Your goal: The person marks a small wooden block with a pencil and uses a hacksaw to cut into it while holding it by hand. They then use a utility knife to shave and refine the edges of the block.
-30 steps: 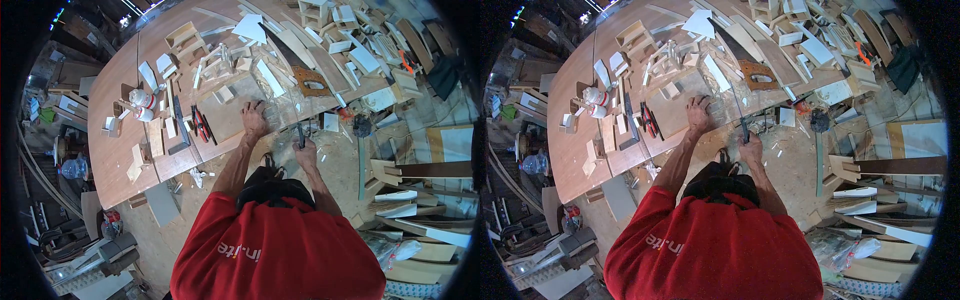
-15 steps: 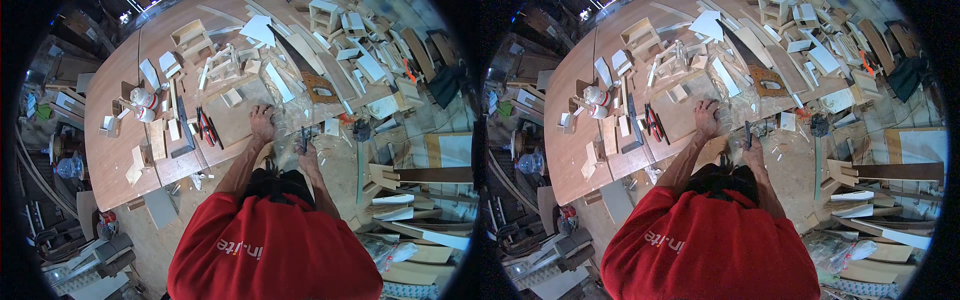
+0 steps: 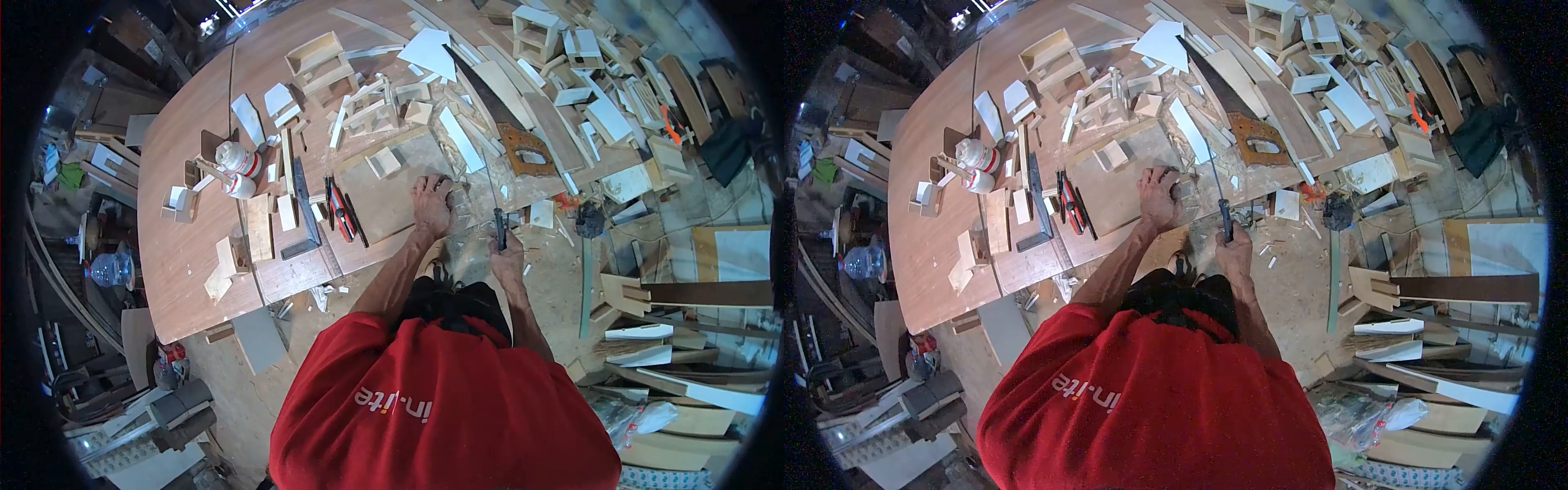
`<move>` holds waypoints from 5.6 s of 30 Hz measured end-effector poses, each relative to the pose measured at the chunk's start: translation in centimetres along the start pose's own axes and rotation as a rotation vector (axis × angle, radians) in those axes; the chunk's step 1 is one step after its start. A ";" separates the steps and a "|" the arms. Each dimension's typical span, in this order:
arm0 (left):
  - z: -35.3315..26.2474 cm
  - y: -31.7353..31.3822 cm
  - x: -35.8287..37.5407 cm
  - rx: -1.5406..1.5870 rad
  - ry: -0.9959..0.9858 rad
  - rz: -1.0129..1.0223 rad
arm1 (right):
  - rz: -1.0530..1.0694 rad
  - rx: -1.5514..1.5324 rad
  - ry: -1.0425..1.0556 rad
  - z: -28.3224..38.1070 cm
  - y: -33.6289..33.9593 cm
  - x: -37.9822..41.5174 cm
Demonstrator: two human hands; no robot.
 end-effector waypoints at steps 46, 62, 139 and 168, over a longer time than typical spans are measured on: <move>0.4 0.1 -0.3 -0.029 -0.070 0.073 | 0.068 0.045 0.035 0.7 2.1 2.1; 0.2 -0.2 -0.2 -0.090 -0.075 0.030 | 0.022 0.282 0.302 2.9 0.8 2.8; -0.4 -0.4 0.2 -0.041 -0.118 0.013 | 0.059 0.574 0.398 2.4 0.5 3.0; -0.7 -0.6 0.1 -0.151 -0.129 0.008 | 0.038 0.641 0.420 2.1 0.2 3.3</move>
Point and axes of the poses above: each hand's wrist, its own x-axis away from the middle knuckle, its own y-axis out of the back of the hand, z = x × y, the point moved 6 cm from there along -x, towards the middle knuckle, and after that the axes turned 10 degrees about x, right-handed, at the moved point
